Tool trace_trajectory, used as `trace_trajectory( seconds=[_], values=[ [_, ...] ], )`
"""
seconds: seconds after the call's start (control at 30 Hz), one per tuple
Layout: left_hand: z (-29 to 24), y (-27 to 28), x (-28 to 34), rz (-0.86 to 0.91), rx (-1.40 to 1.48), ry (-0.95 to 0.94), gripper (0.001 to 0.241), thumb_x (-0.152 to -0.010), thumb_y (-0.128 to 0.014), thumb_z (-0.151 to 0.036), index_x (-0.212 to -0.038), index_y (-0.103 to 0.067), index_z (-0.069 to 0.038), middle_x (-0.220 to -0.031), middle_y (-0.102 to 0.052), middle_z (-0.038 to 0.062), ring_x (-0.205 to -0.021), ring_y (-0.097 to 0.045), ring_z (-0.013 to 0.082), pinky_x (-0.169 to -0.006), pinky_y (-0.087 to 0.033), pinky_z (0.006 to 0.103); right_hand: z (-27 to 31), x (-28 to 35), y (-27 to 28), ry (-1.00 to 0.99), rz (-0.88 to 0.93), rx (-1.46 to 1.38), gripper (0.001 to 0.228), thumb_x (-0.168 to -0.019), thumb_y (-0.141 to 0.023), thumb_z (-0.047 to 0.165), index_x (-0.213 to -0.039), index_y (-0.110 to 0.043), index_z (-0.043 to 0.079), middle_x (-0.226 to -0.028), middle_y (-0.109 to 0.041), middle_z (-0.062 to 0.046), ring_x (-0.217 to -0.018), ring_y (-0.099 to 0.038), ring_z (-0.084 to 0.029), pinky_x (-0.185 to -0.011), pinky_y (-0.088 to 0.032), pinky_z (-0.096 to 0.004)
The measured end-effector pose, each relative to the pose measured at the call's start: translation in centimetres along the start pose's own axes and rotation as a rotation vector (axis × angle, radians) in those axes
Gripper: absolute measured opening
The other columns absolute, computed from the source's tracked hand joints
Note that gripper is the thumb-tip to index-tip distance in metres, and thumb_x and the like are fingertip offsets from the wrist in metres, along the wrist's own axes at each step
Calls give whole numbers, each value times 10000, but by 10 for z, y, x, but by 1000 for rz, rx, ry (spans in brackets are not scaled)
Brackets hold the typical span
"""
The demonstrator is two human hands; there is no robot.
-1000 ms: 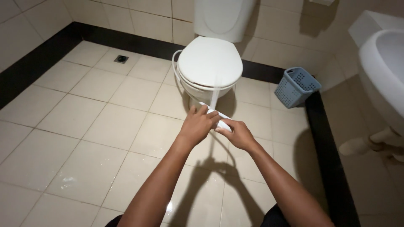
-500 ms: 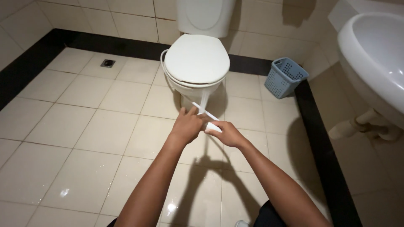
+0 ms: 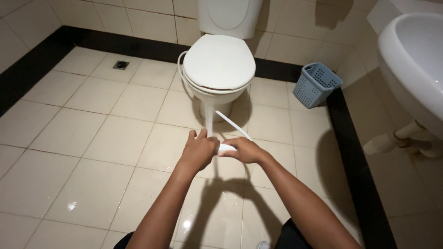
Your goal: The person uses a handheld bidet sprayer to wash the tiled floor of a bathroom. They move the sprayer back and forth across the floor surface, directing water towards the drain and around the base of the toilet.
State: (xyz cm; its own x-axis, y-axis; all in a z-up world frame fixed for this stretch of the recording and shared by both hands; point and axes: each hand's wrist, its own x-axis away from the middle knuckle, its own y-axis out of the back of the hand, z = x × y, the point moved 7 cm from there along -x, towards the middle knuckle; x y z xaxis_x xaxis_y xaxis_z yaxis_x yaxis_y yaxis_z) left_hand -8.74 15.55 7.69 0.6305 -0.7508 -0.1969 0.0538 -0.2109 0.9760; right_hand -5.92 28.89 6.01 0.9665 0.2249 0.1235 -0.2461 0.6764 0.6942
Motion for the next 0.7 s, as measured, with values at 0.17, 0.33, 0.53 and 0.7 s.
trace_trajectory(
  seconds=[0.17, 0.33, 0.53, 0.7],
  values=[
    [-9, 8, 12, -78, -7, -8, 81, -844, -673, -76, -900, -728, -98, -964, -717, 21, -1109, -567, 252, -984, -379, 535, 24, 8, 10, -41, 38, 191, 333, -873, -779, 419, -1094, -757, 171, -910, -744, -75, -816, -654, -269, -762, -508, -420],
    [-19, 23, 15, -208, -125, -16, 144, -820, -659, -53, -936, -721, -113, -960, -699, 9, -1124, -575, 217, -991, -389, 519, 29, 10, 21, 52, -61, 219, 328, -831, -791, 383, -1084, -760, 177, -960, -760, -43, -851, -679, -266, -759, -527, -419],
    [-33, 65, 8, -353, -232, -54, 133, -846, -656, -122, -970, -699, -99, -997, -674, 16, -1154, -565, 203, -903, -408, 429, 37, 11, 41, 234, -312, 218, 366, -836, -807, 291, -1164, -726, 150, -1054, -761, -50, -921, -687, -274, -794, -540, -401],
    [-39, 87, -4, -395, -277, -108, 117, -843, -672, -127, -947, -712, -93, -977, -674, 10, -1110, -568, 212, -874, -431, 392, 44, 15, 56, 190, -375, 9, 342, -856, -780, 176, -1193, -729, 143, -1035, -747, -53, -867, -706, -221, -770, -570, -348]
  ],
)
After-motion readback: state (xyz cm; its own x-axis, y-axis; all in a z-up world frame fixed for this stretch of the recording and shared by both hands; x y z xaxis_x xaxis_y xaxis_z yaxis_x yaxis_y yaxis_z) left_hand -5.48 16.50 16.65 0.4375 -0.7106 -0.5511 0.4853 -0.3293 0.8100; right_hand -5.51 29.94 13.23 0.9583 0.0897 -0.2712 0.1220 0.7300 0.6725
